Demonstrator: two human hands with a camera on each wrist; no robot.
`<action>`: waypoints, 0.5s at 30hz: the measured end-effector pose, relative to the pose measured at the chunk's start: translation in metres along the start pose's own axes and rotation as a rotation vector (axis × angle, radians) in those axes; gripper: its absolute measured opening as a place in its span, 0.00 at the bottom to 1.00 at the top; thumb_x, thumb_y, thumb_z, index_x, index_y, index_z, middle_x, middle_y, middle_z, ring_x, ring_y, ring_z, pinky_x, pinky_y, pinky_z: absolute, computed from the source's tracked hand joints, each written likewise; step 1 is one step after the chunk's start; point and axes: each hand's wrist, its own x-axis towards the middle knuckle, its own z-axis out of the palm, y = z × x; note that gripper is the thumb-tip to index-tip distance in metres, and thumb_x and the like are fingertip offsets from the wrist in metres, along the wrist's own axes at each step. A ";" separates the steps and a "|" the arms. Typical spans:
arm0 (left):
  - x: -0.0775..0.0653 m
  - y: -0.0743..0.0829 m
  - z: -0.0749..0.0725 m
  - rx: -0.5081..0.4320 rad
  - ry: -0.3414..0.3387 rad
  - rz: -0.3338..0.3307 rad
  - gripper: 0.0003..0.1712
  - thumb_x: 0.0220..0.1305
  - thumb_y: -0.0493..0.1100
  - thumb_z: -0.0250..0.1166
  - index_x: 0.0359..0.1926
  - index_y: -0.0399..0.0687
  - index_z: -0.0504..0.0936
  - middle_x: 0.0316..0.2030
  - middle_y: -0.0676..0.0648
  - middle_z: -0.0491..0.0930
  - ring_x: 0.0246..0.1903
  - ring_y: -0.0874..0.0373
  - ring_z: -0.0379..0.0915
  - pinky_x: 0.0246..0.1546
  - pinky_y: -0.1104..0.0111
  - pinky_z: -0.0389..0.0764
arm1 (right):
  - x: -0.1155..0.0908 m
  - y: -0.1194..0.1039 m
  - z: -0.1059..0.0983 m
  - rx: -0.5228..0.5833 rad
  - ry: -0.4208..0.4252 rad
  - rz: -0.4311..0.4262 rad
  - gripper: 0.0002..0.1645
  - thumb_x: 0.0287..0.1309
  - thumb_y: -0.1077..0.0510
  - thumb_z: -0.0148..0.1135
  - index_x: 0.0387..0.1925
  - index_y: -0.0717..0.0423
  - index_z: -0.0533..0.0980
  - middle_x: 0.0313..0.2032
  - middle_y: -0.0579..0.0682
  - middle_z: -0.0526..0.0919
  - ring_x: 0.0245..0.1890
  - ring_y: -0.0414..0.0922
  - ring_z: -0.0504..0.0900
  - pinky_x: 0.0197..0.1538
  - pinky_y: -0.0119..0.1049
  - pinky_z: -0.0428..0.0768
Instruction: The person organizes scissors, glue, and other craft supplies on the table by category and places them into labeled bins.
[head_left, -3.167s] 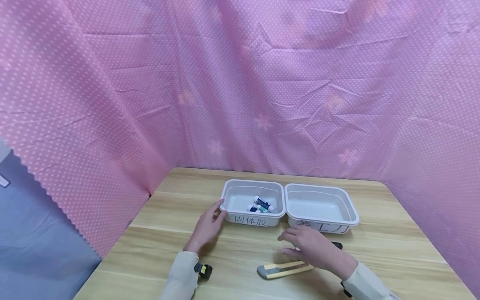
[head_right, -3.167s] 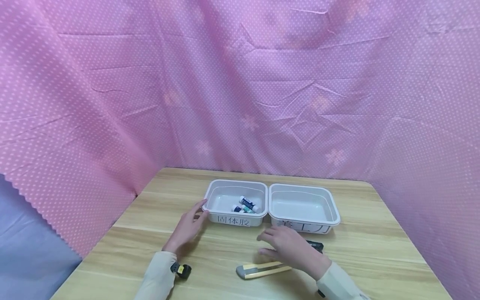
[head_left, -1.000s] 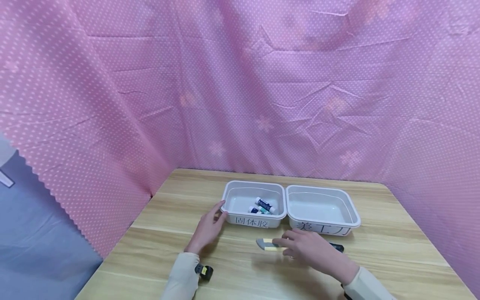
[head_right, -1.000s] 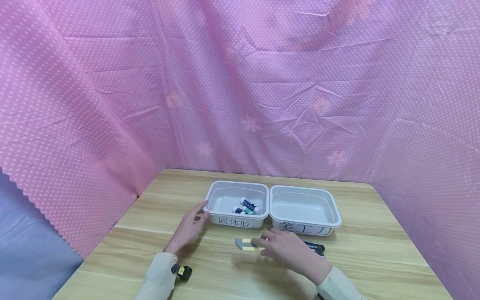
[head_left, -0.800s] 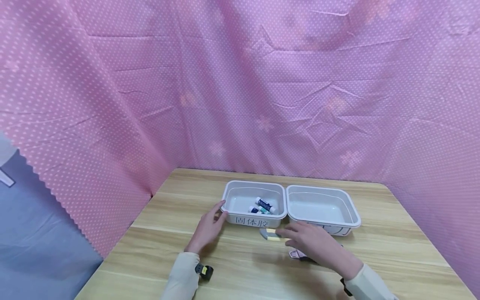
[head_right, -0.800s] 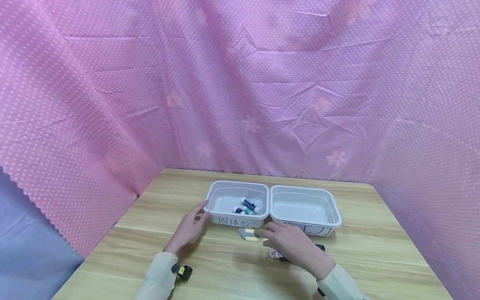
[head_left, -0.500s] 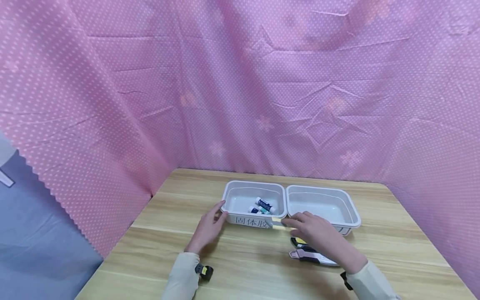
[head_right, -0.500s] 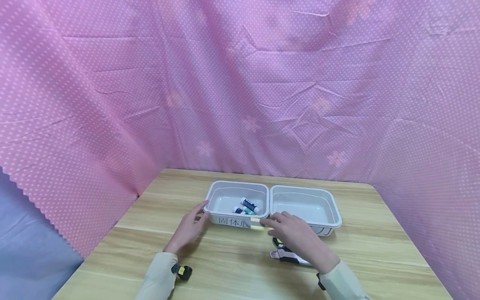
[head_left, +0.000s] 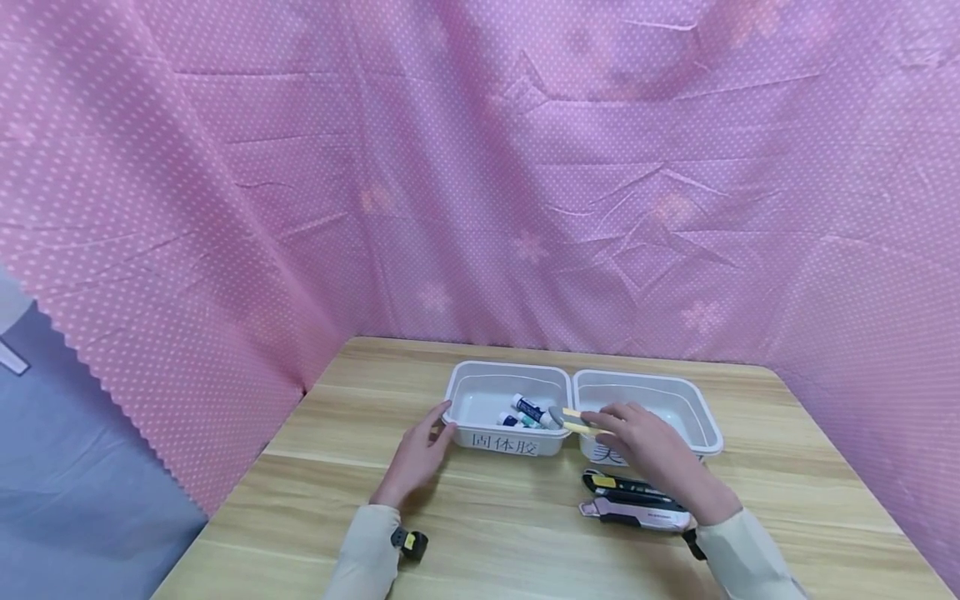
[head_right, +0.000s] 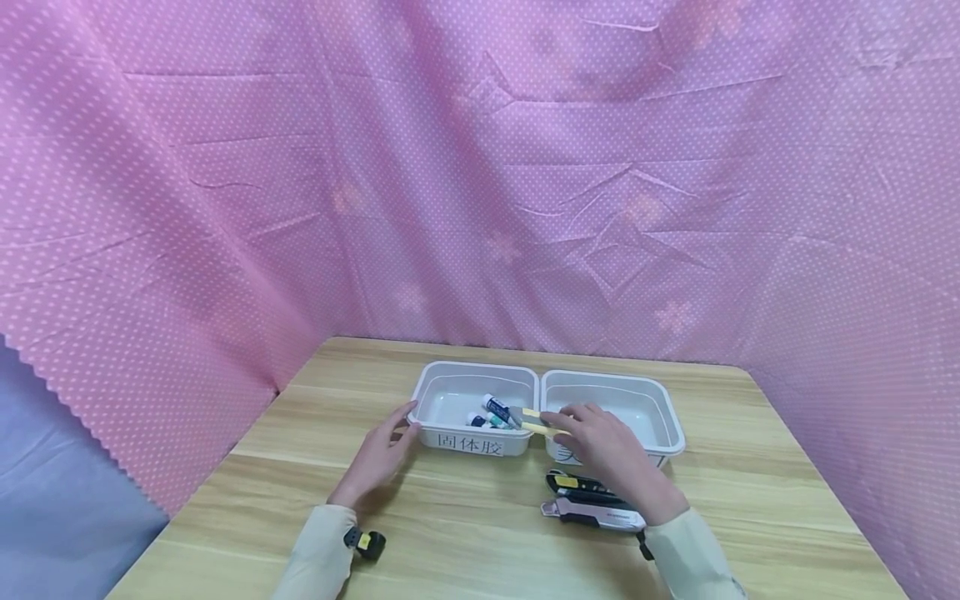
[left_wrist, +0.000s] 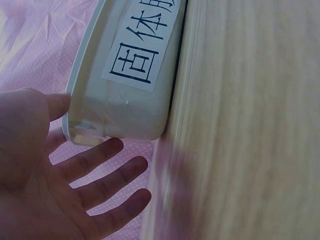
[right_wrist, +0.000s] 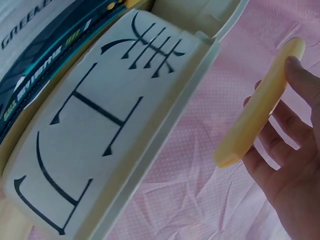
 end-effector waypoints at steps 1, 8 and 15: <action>0.000 0.000 0.000 0.000 0.001 -0.001 0.33 0.78 0.55 0.55 0.78 0.56 0.62 0.66 0.40 0.76 0.58 0.46 0.78 0.62 0.46 0.79 | 0.000 0.002 0.000 0.003 -0.003 0.014 0.25 0.58 0.58 0.75 0.58 0.45 0.83 0.46 0.45 0.87 0.44 0.42 0.84 0.45 0.41 0.88; 0.002 0.001 0.000 -0.002 -0.002 -0.024 0.32 0.79 0.54 0.55 0.78 0.56 0.62 0.67 0.41 0.75 0.59 0.46 0.78 0.62 0.46 0.78 | 0.002 0.019 0.001 0.024 0.038 0.026 0.26 0.58 0.60 0.75 0.59 0.46 0.82 0.47 0.46 0.86 0.43 0.41 0.84 0.43 0.39 0.88; 0.002 0.001 0.002 0.007 0.009 -0.023 0.32 0.78 0.54 0.55 0.78 0.59 0.63 0.66 0.41 0.76 0.58 0.46 0.78 0.62 0.46 0.79 | 0.003 0.035 0.001 0.026 0.095 0.010 0.24 0.59 0.63 0.72 0.58 0.55 0.82 0.47 0.51 0.86 0.44 0.49 0.85 0.44 0.46 0.87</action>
